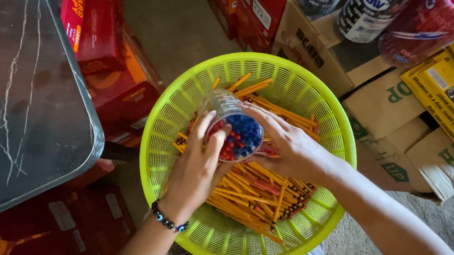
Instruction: Organizes pencils and push pins into plastic containers in a storage area.
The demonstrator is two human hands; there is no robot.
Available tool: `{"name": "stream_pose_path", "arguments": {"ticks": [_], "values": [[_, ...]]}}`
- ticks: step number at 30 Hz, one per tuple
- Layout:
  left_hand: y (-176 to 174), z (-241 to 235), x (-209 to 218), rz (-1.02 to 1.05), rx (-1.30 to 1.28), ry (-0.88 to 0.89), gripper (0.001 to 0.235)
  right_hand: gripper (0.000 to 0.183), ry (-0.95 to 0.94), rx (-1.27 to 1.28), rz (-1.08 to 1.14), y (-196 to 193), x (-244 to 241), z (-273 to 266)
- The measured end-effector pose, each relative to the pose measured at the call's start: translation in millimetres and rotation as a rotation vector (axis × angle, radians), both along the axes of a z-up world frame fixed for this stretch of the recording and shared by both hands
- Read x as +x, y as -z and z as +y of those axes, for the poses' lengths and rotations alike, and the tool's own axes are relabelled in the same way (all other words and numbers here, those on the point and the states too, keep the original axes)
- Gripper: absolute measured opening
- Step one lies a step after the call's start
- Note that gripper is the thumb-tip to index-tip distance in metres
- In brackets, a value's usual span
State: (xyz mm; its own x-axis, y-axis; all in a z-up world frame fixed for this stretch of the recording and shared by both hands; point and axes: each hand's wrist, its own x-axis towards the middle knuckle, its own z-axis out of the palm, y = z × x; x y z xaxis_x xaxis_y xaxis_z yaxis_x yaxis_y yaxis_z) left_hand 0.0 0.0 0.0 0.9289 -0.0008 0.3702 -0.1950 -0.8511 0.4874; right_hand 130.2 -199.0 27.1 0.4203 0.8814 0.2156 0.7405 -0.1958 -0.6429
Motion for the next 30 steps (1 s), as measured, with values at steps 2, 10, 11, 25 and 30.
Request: {"name": "stream_pose_path", "arguments": {"ticks": [2, 10, 11, 25, 30], "values": [[-1, 0, 0, 0.124, -0.038, -0.022, 0.064, 0.090, 0.000, -0.002, -0.016, 2, 0, -1], [5, -1, -2, 0.018, 0.126, -0.047, 0.084, 0.089, 0.011, -0.009, -0.033, 1, -1, -2], [8, 0, -1, 0.020, 0.151, -0.044, 0.082, 0.088, 0.015, -0.001, -0.040, 1, -1, -2], [24, 5, -1, 0.045, 0.255, -0.099, 0.067, 0.083, 0.099, -0.040, 0.025, -10, -4, 0], [7, 7, -4, -0.028, 0.059, -0.057, 0.073, 0.026, 0.351, -0.274, 0.054, -11, -13, -2]]}}
